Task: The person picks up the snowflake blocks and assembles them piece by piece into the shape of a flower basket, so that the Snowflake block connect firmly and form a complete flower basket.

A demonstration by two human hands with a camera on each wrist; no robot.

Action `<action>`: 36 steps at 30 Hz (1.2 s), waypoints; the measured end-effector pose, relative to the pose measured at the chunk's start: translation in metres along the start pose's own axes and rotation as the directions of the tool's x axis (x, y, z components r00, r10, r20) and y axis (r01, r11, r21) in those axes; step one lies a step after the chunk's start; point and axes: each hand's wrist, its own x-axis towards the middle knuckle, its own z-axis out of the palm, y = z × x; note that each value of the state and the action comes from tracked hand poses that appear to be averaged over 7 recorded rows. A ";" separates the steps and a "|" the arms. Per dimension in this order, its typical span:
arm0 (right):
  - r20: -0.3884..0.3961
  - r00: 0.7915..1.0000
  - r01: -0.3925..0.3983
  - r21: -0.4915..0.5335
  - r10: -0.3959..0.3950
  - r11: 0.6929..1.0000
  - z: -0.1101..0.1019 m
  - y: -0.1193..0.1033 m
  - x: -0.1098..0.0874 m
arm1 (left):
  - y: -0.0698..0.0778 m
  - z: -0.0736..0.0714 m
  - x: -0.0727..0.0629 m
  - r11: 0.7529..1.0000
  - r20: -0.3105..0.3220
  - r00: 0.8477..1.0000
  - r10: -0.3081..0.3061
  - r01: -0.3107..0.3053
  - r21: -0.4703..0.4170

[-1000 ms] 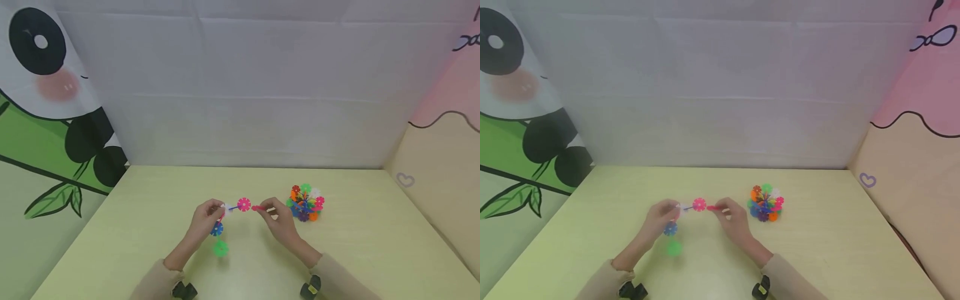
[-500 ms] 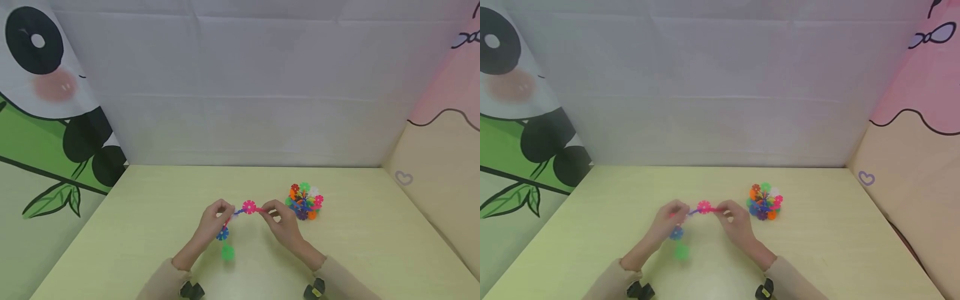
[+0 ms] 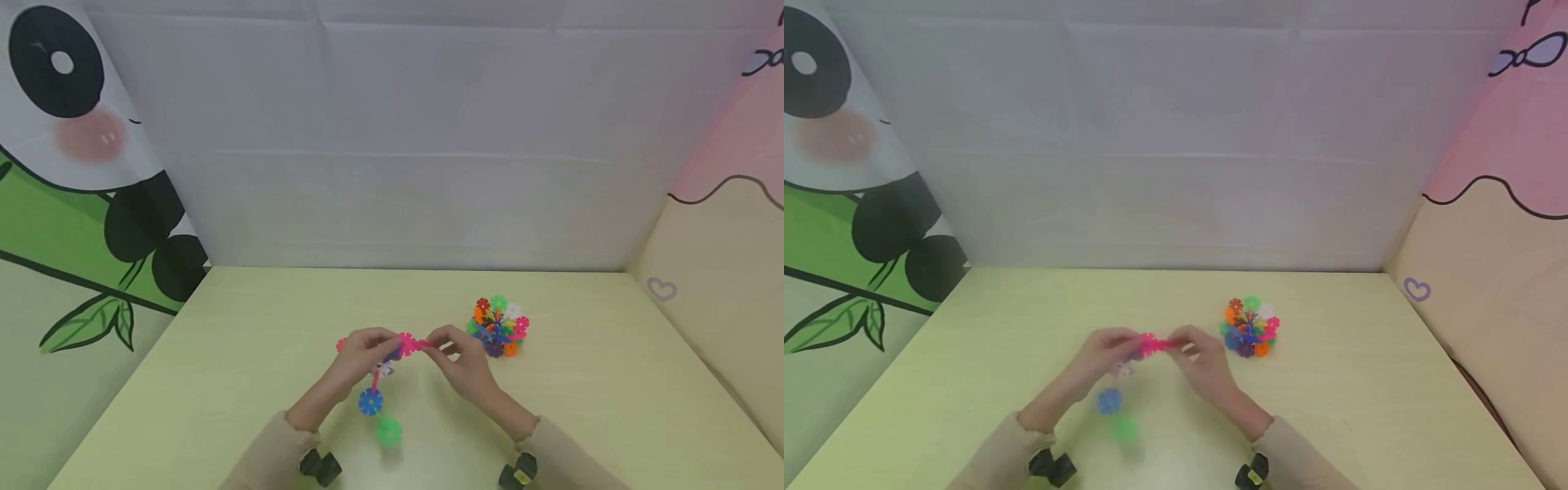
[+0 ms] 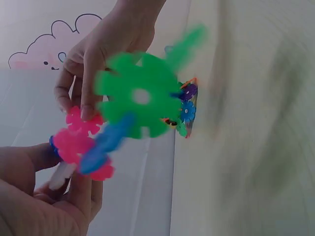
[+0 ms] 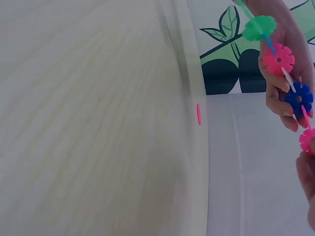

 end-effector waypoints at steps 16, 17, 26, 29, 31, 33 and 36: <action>0.015 0.939 0.343 -0.060 -0.343 0.937 -0.002 0.003 0.001 | 0.003 0.010 -0.002 0.991 0.064 0.996 -0.060 0.068 -0.119; 0.012 0.935 0.354 -0.063 -0.354 0.933 -0.002 0.003 0.000 | 0.003 0.011 -0.003 0.989 0.058 0.996 -0.069 0.076 -0.126; 0.198 0.969 0.163 -0.062 -0.148 0.985 0.004 0.004 0.002 | -0.011 0.002 -0.008 0.995 0.020 0.997 -0.079 0.080 -0.065; 0.356 0.935 0.024 -0.061 -0.001 0.998 0.006 0.006 0.009 | -0.015 -0.015 -0.010 0.993 -0.033 0.993 -0.110 0.109 -0.034; 0.434 0.897 -0.063 -0.068 0.087 0.996 0.009 0.009 0.018 | -0.016 -0.031 -0.012 0.991 -0.076 0.988 -0.136 0.134 -0.029; 0.488 0.856 -0.151 -0.076 0.169 0.986 0.015 0.015 0.027 | -0.017 -0.050 -0.016 0.988 -0.109 0.982 -0.153 0.149 -0.043; 0.531 0.806 -0.249 -0.096 0.261 0.964 0.029 0.025 0.040 | -0.019 -0.077 -0.023 0.986 -0.141 0.976 -0.166 0.160 -0.056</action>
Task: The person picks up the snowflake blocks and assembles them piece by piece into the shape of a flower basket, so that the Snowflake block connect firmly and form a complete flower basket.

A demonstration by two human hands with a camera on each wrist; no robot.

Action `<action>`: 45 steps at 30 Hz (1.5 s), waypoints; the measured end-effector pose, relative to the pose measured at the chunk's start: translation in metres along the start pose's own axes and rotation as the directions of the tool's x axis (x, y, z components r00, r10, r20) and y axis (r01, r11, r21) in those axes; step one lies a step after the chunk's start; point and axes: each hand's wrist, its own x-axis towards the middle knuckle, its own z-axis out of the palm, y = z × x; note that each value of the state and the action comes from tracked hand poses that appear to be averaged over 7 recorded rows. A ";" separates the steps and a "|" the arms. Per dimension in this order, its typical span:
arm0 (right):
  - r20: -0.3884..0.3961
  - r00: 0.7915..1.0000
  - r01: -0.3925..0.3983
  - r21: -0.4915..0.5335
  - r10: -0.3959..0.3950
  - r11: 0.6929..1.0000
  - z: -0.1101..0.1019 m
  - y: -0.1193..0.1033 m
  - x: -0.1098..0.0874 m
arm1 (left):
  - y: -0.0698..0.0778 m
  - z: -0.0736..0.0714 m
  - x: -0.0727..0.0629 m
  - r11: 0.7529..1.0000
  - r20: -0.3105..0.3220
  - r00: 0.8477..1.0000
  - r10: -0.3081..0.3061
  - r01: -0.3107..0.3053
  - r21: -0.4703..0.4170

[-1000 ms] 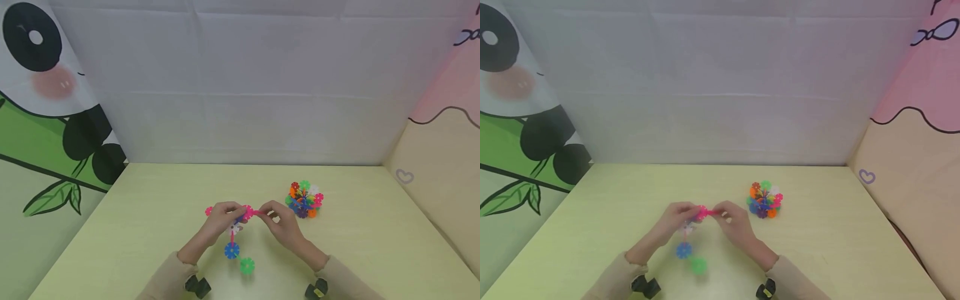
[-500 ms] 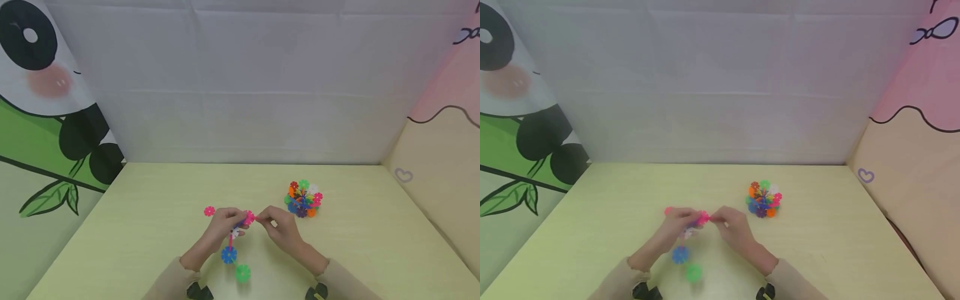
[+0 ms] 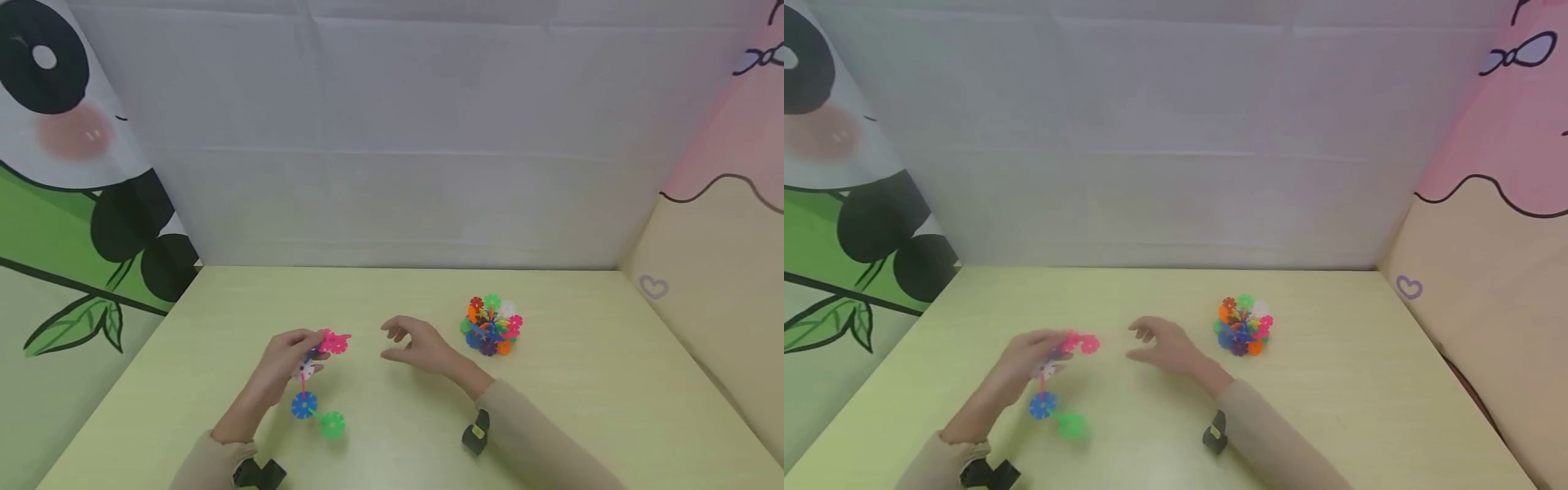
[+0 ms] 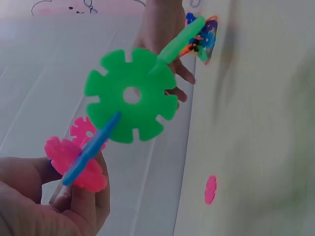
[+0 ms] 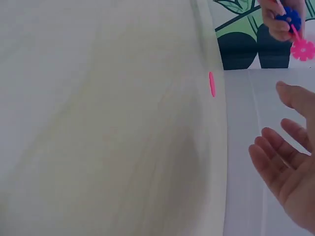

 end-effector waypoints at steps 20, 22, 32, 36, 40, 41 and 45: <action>0.119 0.970 -0.185 -0.196 0.210 0.963 0.069 0.006 0.081 | -0.017 -0.055 -0.021 0.996 -0.101 0.991 -0.091 0.087 -0.036; 0.122 0.968 -0.194 -0.202 0.221 0.960 0.066 0.002 0.078 | -0.015 -0.052 -0.021 0.996 -0.094 0.992 -0.081 0.078 -0.034; 0.158 0.978 -0.104 -0.185 0.134 0.977 0.050 -0.011 0.059 | 0.000 -0.021 -0.016 0.999 -0.038 0.999 -0.020 0.019 -0.027; 0.175 0.980 -0.069 -0.126 0.090 0.990 0.035 -0.012 0.041 | 0.010 -0.001 -0.013 0.999 -0.010 1.000 -0.005 0.004 -0.049; 0.110 0.993 -0.032 -0.052 0.037 0.998 0.016 -0.014 0.011 | 0.020 0.017 -0.012 0.998 0.028 0.999 0.016 -0.014 -0.069; 0.077 0.997 -0.023 -0.028 0.025 0.999 0.012 -0.015 0.003 | 0.021 0.021 -0.012 0.997 0.038 0.999 0.021 -0.018 -0.075; -0.083 0.996 -0.033 0.081 0.039 0.996 -0.002 -0.024 -0.031 | 0.026 0.036 -0.013 0.995 0.083 0.995 0.046 -0.038 -0.088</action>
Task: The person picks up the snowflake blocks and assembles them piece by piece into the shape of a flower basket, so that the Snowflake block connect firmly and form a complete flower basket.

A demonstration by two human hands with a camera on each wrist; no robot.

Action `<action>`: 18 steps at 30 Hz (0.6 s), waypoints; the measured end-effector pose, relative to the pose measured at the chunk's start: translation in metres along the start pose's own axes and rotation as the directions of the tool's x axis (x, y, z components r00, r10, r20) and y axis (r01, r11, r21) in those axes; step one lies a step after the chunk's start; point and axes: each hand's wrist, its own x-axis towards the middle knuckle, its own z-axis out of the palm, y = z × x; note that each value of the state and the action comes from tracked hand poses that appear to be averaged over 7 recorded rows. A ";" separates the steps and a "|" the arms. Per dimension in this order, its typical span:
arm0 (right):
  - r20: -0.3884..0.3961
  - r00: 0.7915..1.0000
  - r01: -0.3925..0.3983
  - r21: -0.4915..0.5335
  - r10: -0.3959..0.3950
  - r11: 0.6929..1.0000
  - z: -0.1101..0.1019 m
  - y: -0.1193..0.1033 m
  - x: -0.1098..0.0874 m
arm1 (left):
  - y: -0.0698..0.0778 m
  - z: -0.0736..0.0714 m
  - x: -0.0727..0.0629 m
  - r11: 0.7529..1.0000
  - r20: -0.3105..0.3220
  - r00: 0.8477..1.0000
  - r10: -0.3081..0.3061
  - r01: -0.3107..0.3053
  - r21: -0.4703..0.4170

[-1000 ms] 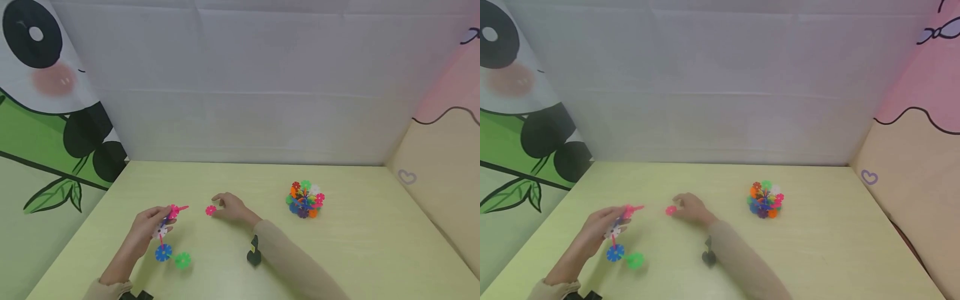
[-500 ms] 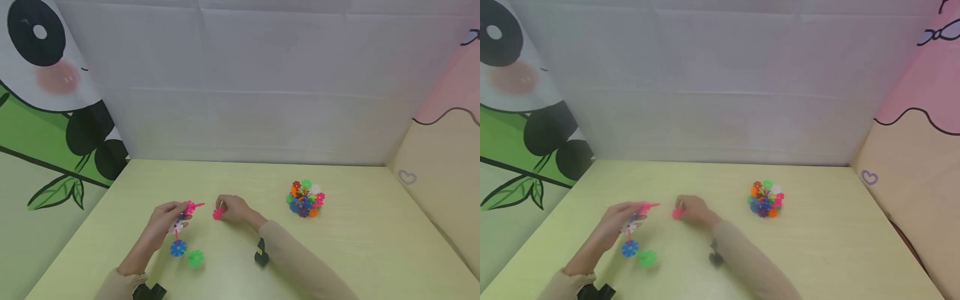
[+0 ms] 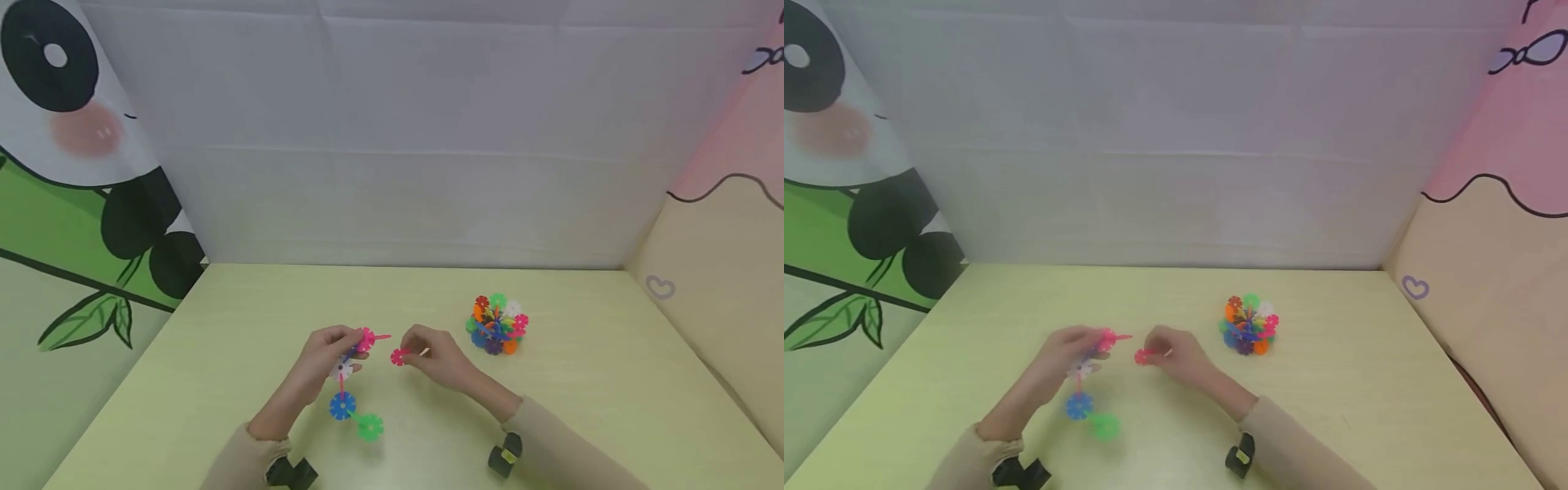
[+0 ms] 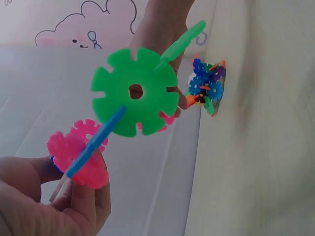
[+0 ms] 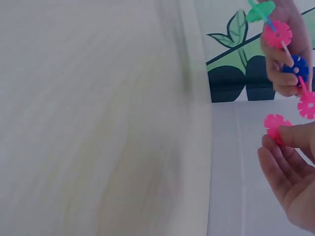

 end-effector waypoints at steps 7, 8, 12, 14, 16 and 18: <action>-0.262 0.961 -0.020 0.264 0.092 0.964 -0.016 -0.014 -0.033 | 0.001 0.023 0.004 0.999 0.085 0.996 0.031 -0.030 -0.016; -0.284 0.953 -0.020 0.286 0.105 0.958 -0.018 -0.015 -0.035 | 0.001 0.026 0.005 0.999 0.092 0.995 0.031 -0.029 -0.020; -0.328 0.931 -0.044 0.334 0.160 0.942 -0.022 -0.016 -0.039 | 0.001 0.034 0.008 0.999 0.104 0.994 0.029 -0.026 -0.021; -0.333 0.925 -0.057 0.355 0.183 0.933 -0.024 -0.015 -0.041 | 0.000 0.037 0.010 1.000 0.107 0.994 0.026 -0.025 -0.018; -0.330 0.921 -0.075 0.376 0.209 0.924 -0.026 -0.015 -0.041 | -0.001 0.040 0.011 1.000 0.108 0.994 0.023 -0.021 -0.012; -0.322 0.918 -0.090 0.397 0.230 0.914 -0.027 -0.015 -0.042 | -0.002 0.042 0.013 1.000 0.109 0.994 0.022 -0.021 -0.012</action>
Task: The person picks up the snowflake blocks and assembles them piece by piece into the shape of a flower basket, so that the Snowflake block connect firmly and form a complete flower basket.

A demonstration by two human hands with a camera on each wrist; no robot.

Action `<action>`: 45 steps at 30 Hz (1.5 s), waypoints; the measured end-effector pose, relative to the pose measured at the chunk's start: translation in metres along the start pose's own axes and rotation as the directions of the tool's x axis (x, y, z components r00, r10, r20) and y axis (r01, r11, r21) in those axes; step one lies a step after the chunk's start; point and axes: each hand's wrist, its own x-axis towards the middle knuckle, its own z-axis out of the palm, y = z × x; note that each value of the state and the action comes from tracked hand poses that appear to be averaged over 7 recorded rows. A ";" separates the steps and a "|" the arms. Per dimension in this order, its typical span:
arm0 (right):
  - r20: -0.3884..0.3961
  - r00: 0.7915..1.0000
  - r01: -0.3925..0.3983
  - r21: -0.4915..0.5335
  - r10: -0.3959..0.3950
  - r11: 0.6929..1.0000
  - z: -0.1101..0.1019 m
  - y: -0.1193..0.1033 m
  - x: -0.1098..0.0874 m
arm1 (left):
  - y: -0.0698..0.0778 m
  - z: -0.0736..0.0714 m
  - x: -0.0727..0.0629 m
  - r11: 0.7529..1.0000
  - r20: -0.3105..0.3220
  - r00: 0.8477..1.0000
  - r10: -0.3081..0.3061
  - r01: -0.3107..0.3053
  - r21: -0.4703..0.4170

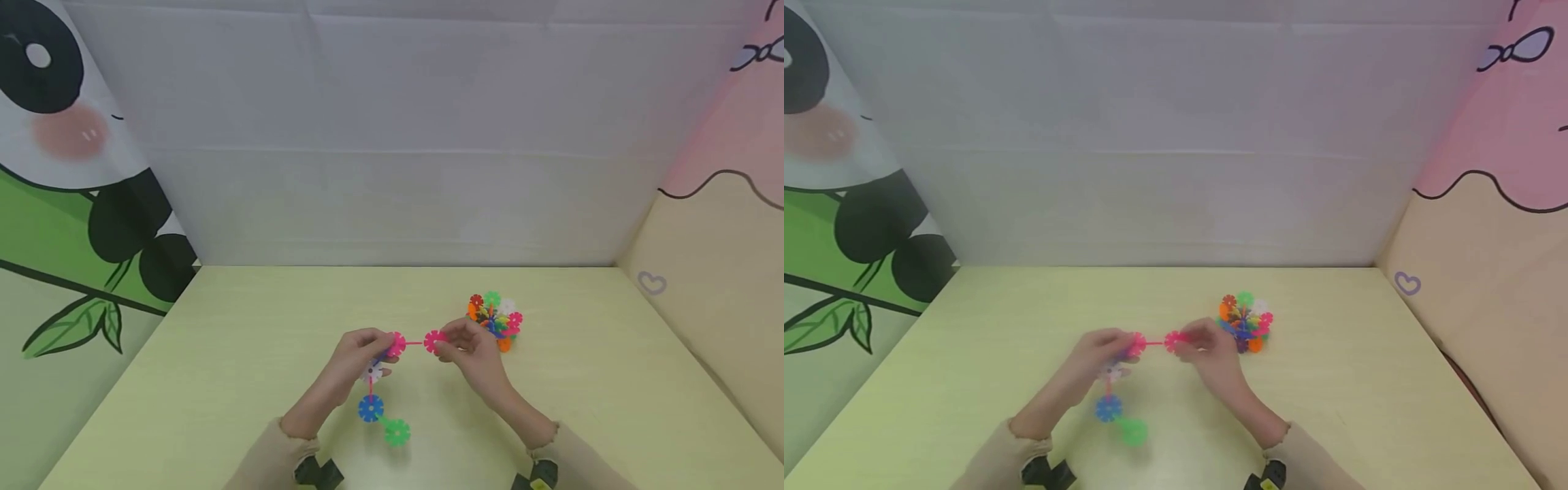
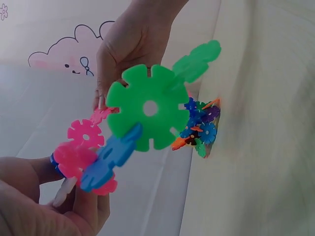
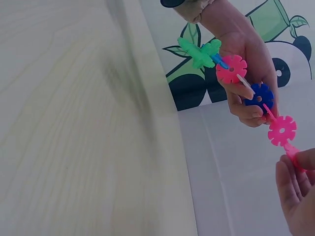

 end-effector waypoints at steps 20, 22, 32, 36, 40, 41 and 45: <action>0.026 0.996 -0.084 0.006 0.084 0.996 0.004 -0.002 0.000 | -0.002 0.008 0.002 1.000 -0.091 0.996 0.001 0.002 0.023; 0.013 0.995 -0.095 0.001 0.095 0.995 0.006 -0.003 -0.001 | -0.003 0.009 0.002 1.000 -0.107 0.994 0.008 -0.006 0.021; -0.050 0.989 -0.143 -0.005 0.142 0.990 0.013 0.000 -0.004 | -0.006 0.013 -0.002 0.999 -0.129 0.991 0.037 -0.033 0.032; -0.052 0.996 -0.072 0.004 0.072 0.997 0.014 0.005 -0.005 | -0.008 0.016 -0.002 0.999 -0.148 0.988 0.039 -0.035 0.029; -0.044 0.998 -0.044 0.019 0.045 0.999 0.013 0.006 -0.005 | -0.007 0.016 -0.001 0.999 -0.147 0.988 0.039 -0.033 0.043; -0.040 0.998 -0.050 0.026 0.051 0.998 0.013 0.006 -0.004 | -0.007 0.015 0.000 0.998 -0.140 0.989 0.041 -0.032 0.061; -0.059 0.987 -0.145 0.065 0.149 0.987 0.011 0.003 0.000 | -0.008 0.007 0.000 0.988 -0.090 0.994 0.055 -0.041 0.149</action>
